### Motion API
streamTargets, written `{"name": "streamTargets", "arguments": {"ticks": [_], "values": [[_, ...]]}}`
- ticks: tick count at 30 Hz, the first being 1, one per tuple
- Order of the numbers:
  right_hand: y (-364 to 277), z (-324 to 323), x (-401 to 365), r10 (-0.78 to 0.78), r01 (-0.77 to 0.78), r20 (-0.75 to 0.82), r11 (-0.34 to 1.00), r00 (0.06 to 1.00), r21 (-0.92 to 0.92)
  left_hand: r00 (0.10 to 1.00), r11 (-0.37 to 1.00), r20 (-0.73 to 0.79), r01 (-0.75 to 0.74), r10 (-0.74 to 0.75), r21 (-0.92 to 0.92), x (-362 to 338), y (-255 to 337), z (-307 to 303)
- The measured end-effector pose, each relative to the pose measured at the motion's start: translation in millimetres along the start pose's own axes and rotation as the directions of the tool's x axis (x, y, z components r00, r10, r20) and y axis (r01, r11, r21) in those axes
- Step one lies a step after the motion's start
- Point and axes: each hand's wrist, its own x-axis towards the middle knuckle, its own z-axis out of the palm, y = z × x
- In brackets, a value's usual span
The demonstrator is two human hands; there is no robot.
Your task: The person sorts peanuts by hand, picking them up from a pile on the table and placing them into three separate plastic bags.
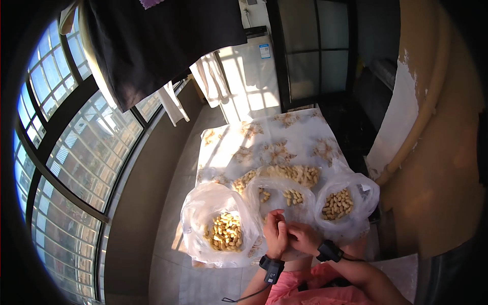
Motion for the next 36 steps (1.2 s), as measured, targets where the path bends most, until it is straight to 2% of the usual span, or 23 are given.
{"name": "streamTargets", "arguments": {"ticks": [4, 6, 8, 11, 12, 16, 19, 24, 27, 30, 34, 36], "values": [[-0.4, 1.4, -0.5, 0.065, -0.063, -0.024, 0.993, 0.998, 0.099, 0.999, 0.994, 0.011, -0.039, 0.038, 0.097, 0.4, -1.5, 3.1], [-1.2, 4.8, -1.8, 0.144, -0.13, -0.121, 0.985, 0.982, 0.114, 0.998, 0.987, 0.008, -0.066, 0.066, 0.146, -1.2, 0.3, 3.3], [-6.5, 1.7, -1.6, 0.161, -0.14, -0.137, 0.979, 0.977, 0.149, 0.995, 0.98, -0.026, -0.095, 0.101, 0.178, -0.3, 7.6, 3.0], [-15.3, -6.1, 1.8, 0.193, -0.166, -0.174, 0.973, 0.966, 0.158, 0.992, 0.983, -0.096, -0.066, 0.083, 0.171, -4.9, 32.9, 3.6], [-17.7, -7.8, 0.5, 0.211, -0.187, -0.19, 0.973, 0.959, 0.134, 0.99, 0.996, -0.137, -0.002, 0.015, 0.095, -8.2, 36.7, 4.8], [-16.7, -7.6, 2.3, 0.222, -0.19, -0.211, 0.969, 0.952, 0.159, 0.983, 0.994, -0.179, -0.013, 0.033, 0.112, -9.2, 35.0, -2.6], [-13.3, -6.2, 1.8, 0.21, -0.171, -0.212, 0.967, 0.954, 0.189, 0.989, 0.972, -0.136, 0.094, -0.065, 0.217, -12.5, 28.5, -9.3], [-11.9, -6.0, 1.6, 0.213, -0.163, -0.208, 0.958, 0.955, 0.235, 0.999, 0.938, -0.052, 0.026, -0.008, 0.344, -24.2, 11.1, -8.7], [-9.2, -5.0, 1.2, 0.22, -0.163, -0.208, 0.951, 0.953, 0.262, 0.999, 0.933, 0.001, 0.044, -0.048, 0.358, -24.3, 15.2, -10.6], [-7.8, -5.2, 0.2, 0.226, -0.164, -0.2, 0.943, 0.953, 0.288, 1.0, 0.946, 0.024, -0.007, -0.001, 0.325, -25.0, 12.2, -10.6], [-8.4, -6.3, -0.1, 0.238, -0.178, -0.188, 0.941, 0.953, 0.288, 0.997, 0.934, 0.038, 0.048, -0.066, 0.353, -25.9, 14.1, -11.1], [-6.6, -4.3, -1.6, 0.237, -0.175, -0.199, 0.942, 0.951, 0.287, 0.999, 0.925, 0.032, -0.041, 0.032, 0.377, -25.6, 5.8, -10.9]]}}
